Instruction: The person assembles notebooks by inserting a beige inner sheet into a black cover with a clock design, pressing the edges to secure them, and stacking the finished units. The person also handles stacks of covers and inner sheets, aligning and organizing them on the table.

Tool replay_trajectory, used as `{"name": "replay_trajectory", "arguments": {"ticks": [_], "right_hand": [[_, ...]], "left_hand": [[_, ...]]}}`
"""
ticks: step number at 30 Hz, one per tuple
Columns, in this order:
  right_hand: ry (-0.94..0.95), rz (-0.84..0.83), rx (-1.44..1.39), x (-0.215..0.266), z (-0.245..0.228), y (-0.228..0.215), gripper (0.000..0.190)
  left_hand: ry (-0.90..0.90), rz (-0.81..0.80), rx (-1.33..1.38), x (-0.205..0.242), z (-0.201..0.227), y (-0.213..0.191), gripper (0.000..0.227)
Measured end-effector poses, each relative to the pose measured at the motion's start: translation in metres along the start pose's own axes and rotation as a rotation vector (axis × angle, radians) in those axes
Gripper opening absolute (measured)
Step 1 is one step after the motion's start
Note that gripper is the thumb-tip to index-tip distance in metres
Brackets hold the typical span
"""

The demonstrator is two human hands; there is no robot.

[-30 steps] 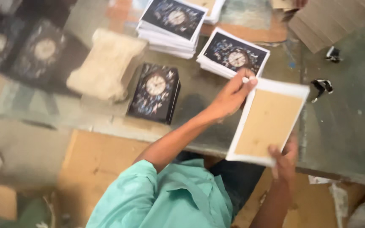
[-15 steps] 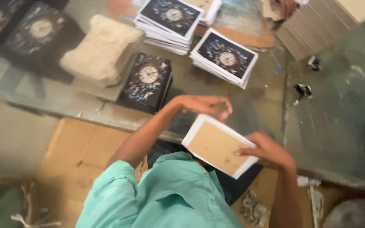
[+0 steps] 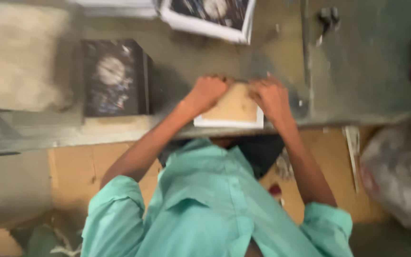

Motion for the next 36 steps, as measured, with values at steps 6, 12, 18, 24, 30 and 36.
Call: {"name": "replay_trajectory", "arguments": {"ticks": [6,12,18,24,30,36], "right_hand": [[-0.011,0.11,-0.071,0.003,-0.001,0.005,0.042],[0.049,0.067,-0.14,-0.002,-0.001,-0.003,0.043],[0.084,0.035,-0.147,-0.007,-0.002,0.004,0.042],[0.083,0.052,-0.167,-0.008,-0.004,0.0,0.04],[0.056,0.05,-0.095,0.001,-0.001,0.015,0.042],[0.06,0.026,-0.018,0.009,-0.004,0.031,0.04]], "left_hand": [[-0.105,0.148,0.115,0.016,-0.02,-0.03,0.034],[-0.353,0.202,0.337,0.032,-0.065,-0.072,0.014],[-0.438,0.183,0.398,0.039,-0.074,-0.063,0.011],[-0.645,0.233,0.347,0.046,-0.094,-0.062,0.008],[0.065,0.222,0.297,0.014,-0.032,-0.06,0.088],[0.117,0.023,0.398,0.017,-0.013,-0.024,0.046]]}}
Point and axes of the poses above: each hand's wrist, its own x-axis away from the middle knuckle, its own y-axis out of the palm, z = x × y, the point moved 8 cm from there along -x, towards the middle knuckle, and after that the axes turned 7 degrees about -z, right-handed, at the moved point
